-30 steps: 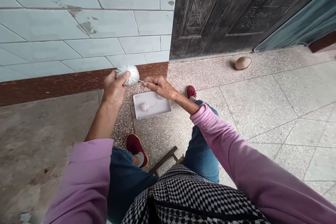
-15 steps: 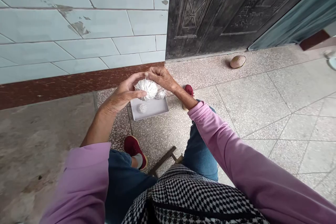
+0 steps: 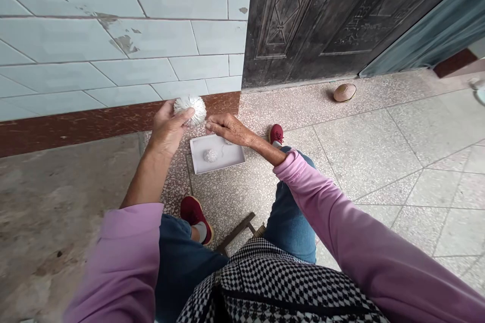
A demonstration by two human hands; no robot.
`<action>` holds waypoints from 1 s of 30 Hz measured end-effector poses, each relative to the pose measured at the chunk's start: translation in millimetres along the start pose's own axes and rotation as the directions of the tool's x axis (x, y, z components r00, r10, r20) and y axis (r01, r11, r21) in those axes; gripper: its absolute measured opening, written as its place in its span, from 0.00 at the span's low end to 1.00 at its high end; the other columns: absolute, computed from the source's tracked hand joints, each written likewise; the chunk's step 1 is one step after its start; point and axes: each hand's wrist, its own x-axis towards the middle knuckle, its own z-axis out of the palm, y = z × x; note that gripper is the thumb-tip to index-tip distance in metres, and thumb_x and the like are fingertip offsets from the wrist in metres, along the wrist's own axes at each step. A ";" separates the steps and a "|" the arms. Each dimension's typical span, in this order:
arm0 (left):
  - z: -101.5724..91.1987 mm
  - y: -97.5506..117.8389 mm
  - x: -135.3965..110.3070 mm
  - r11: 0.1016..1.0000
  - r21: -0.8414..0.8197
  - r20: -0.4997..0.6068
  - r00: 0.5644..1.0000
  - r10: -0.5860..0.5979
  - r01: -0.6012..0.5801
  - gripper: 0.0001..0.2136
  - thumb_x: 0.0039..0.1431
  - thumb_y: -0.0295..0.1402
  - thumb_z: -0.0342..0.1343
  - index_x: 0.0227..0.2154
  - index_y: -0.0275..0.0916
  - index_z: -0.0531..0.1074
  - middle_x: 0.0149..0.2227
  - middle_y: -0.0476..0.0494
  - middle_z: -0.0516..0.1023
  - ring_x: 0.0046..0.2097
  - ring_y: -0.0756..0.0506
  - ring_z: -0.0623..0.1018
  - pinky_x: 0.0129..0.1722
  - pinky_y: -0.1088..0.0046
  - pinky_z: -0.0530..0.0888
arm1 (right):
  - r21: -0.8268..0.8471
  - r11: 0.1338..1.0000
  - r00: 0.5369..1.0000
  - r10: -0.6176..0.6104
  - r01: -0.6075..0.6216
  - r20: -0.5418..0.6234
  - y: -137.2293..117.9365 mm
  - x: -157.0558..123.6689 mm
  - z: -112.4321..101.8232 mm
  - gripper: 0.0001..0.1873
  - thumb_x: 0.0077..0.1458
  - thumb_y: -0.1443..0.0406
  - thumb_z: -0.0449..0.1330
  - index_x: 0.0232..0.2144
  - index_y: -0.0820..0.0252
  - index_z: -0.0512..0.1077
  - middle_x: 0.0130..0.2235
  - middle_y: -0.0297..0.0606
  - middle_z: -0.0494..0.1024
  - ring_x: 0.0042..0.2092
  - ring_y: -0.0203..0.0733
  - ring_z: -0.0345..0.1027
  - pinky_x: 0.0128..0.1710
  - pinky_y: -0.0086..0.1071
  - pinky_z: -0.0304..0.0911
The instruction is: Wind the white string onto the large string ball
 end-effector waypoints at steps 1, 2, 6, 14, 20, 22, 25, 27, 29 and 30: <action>-0.1 -3.0 0.1 0.999 0.045 -0.020 1.000 0.017 -0.016 0.31 0.51 0.48 0.92 0.51 0.48 0.83 0.44 0.45 0.88 0.51 0.36 0.89 0.56 0.57 0.88 | 0.010 1.000 1.000 0.004 -0.004 -0.005 -2.7 -0.7 -2.3 0.30 0.91 0.45 0.69 0.37 0.56 0.78 0.35 0.33 0.75 0.39 0.43 0.64 0.44 0.38 0.60; 0.6 -5.0 -0.3 0.996 0.087 -0.032 0.999 0.025 -0.023 0.32 0.49 0.46 0.93 0.51 0.47 0.83 0.44 0.46 0.88 0.49 0.37 0.88 0.54 0.58 0.88 | 0.022 1.000 1.000 0.008 -0.007 -0.018 -5.1 -1.2 -5.2 0.30 0.90 0.44 0.71 0.36 0.56 0.78 0.34 0.33 0.74 0.38 0.43 0.63 0.44 0.38 0.60; 7.6 -2.2 -7.0 0.978 0.205 0.052 0.997 -0.058 0.046 0.31 0.45 0.45 0.94 0.48 0.44 0.88 0.43 0.43 0.90 0.42 0.39 0.86 0.44 0.63 0.85 | 0.069 0.998 0.991 0.021 -0.012 -0.130 -11.2 -3.9 -20.2 0.31 0.87 0.46 0.73 0.32 0.54 0.74 0.33 0.33 0.71 0.39 0.43 0.62 0.46 0.39 0.61; 29.8 17.1 -18.5 0.955 0.199 0.372 0.885 -0.281 0.220 0.27 0.51 0.51 0.92 0.47 0.44 0.91 0.42 0.37 0.89 0.46 0.32 0.89 0.46 0.58 0.90 | 0.172 0.985 0.959 0.045 0.004 -0.280 -5.9 -3.0 -36.3 0.32 0.87 0.49 0.74 0.30 0.53 0.70 0.34 0.34 0.71 0.40 0.43 0.62 0.45 0.38 0.64; 32.3 13.9 -14.8 0.976 -0.023 0.301 0.932 -0.201 0.218 0.35 0.52 0.54 0.92 0.55 0.42 0.87 0.47 0.34 0.89 0.53 0.28 0.89 0.49 0.52 0.91 | 0.178 0.982 0.940 0.121 -0.066 -0.319 -7.6 0.3 -32.7 0.35 0.88 0.50 0.72 0.29 0.51 0.64 0.32 0.31 0.64 0.40 0.42 0.60 0.42 0.37 0.60; 31.2 14.7 -14.7 0.979 -0.081 0.249 0.955 -0.161 0.186 0.35 0.54 0.55 0.91 0.57 0.41 0.86 0.49 0.32 0.90 0.61 0.24 0.89 0.56 0.45 0.92 | 0.149 0.984 0.946 0.141 -0.100 -0.294 -9.2 0.4 -29.5 0.33 0.90 0.55 0.69 0.28 0.51 0.66 0.31 0.30 0.66 0.41 0.41 0.62 0.43 0.38 0.59; 28.1 17.1 -15.0 0.984 -0.115 0.165 0.979 -0.118 0.138 0.35 0.55 0.55 0.90 0.55 0.42 0.85 0.51 0.31 0.90 0.67 0.21 0.88 0.61 0.41 0.92 | 0.093 0.990 0.965 0.122 -0.103 -0.231 -7.1 1.7 -22.4 0.31 0.90 0.58 0.69 0.29 0.53 0.70 0.31 0.31 0.70 0.41 0.41 0.65 0.46 0.38 0.59; 24.1 17.7 -13.8 0.985 -0.127 0.127 0.987 -0.101 0.117 0.34 0.53 0.54 0.92 0.54 0.43 0.84 0.52 0.32 0.90 0.66 0.23 0.87 0.61 0.41 0.92 | 0.066 0.996 0.981 0.076 -0.065 -0.180 -2.9 3.0 -16.9 0.29 0.90 0.56 0.72 0.31 0.55 0.73 0.33 0.31 0.72 0.42 0.43 0.66 0.47 0.37 0.61; 18.3 16.7 -11.2 0.986 -0.140 0.104 0.992 -0.076 0.090 0.34 0.52 0.53 0.92 0.53 0.44 0.82 0.54 0.35 0.89 0.65 0.26 0.86 0.61 0.43 0.92 | 0.037 0.999 0.990 0.036 -0.032 -0.133 2.0 3.8 -11.5 0.28 0.90 0.53 0.72 0.34 0.56 0.76 0.33 0.31 0.73 0.41 0.44 0.67 0.48 0.37 0.61; 15.0 15.7 -9.7 0.987 -0.143 0.094 0.994 -0.060 0.073 0.34 0.52 0.52 0.92 0.53 0.45 0.82 0.54 0.36 0.89 0.64 0.28 0.86 0.61 0.44 0.91 | 0.019 1.000 0.993 0.026 -0.024 -0.111 4.3 4.0 -9.0 0.27 0.91 0.53 0.71 0.35 0.56 0.77 0.33 0.31 0.72 0.41 0.44 0.66 0.47 0.37 0.60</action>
